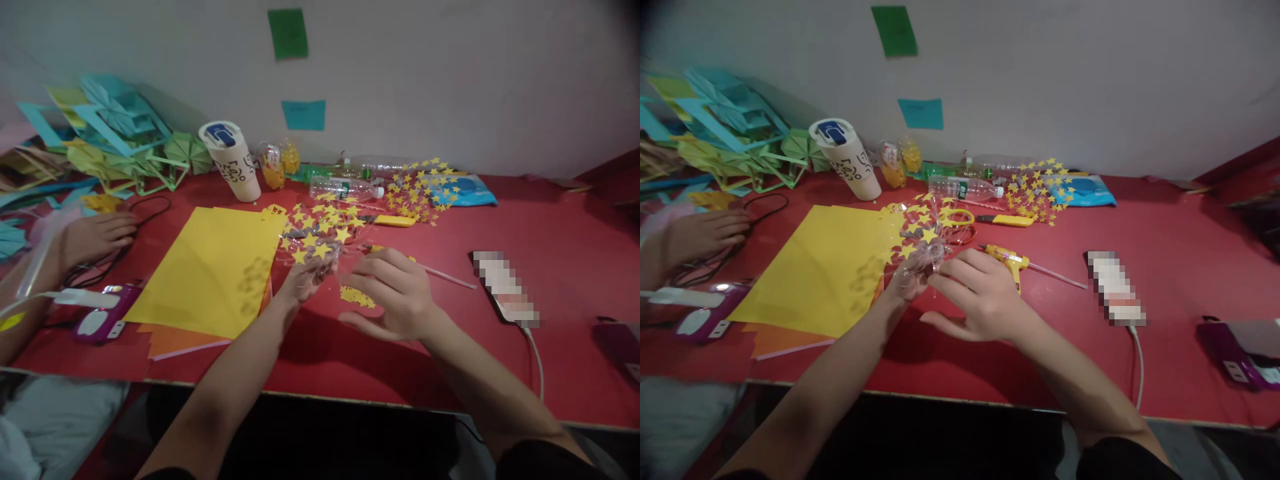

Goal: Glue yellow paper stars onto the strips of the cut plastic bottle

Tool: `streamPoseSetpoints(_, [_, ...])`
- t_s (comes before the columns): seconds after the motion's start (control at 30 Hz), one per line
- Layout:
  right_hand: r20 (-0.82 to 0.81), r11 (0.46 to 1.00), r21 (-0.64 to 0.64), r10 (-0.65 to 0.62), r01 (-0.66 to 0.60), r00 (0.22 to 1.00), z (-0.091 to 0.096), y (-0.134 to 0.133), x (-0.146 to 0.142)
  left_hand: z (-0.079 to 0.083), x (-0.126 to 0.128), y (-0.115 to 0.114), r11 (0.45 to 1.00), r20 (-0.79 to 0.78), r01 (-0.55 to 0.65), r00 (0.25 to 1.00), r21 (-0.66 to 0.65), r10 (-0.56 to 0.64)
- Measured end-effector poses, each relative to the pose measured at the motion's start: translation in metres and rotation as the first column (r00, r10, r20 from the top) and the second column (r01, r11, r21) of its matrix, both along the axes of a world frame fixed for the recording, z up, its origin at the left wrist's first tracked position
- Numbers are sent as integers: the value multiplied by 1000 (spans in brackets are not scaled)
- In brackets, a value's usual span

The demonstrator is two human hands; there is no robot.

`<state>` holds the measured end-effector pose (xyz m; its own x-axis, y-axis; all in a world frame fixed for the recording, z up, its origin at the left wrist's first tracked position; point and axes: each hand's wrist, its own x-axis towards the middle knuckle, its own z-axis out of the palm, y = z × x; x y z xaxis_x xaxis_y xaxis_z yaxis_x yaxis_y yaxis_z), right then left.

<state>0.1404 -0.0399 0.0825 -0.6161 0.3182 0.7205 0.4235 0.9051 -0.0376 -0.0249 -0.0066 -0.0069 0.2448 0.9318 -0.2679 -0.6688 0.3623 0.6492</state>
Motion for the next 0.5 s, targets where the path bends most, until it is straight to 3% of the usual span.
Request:
streamPoseSetpoints(0.13, [140, 995, 80, -66, 55, 988, 0, 2, 0, 8, 2, -1, 999, 19, -44, 999, -8, 45])
streamPoseSetpoints(0.5, [163, 987, 137, -109, 87, 981, -3, 0, -5, 5, 5, 0, 999, 24, -37, 999, -5, 37])
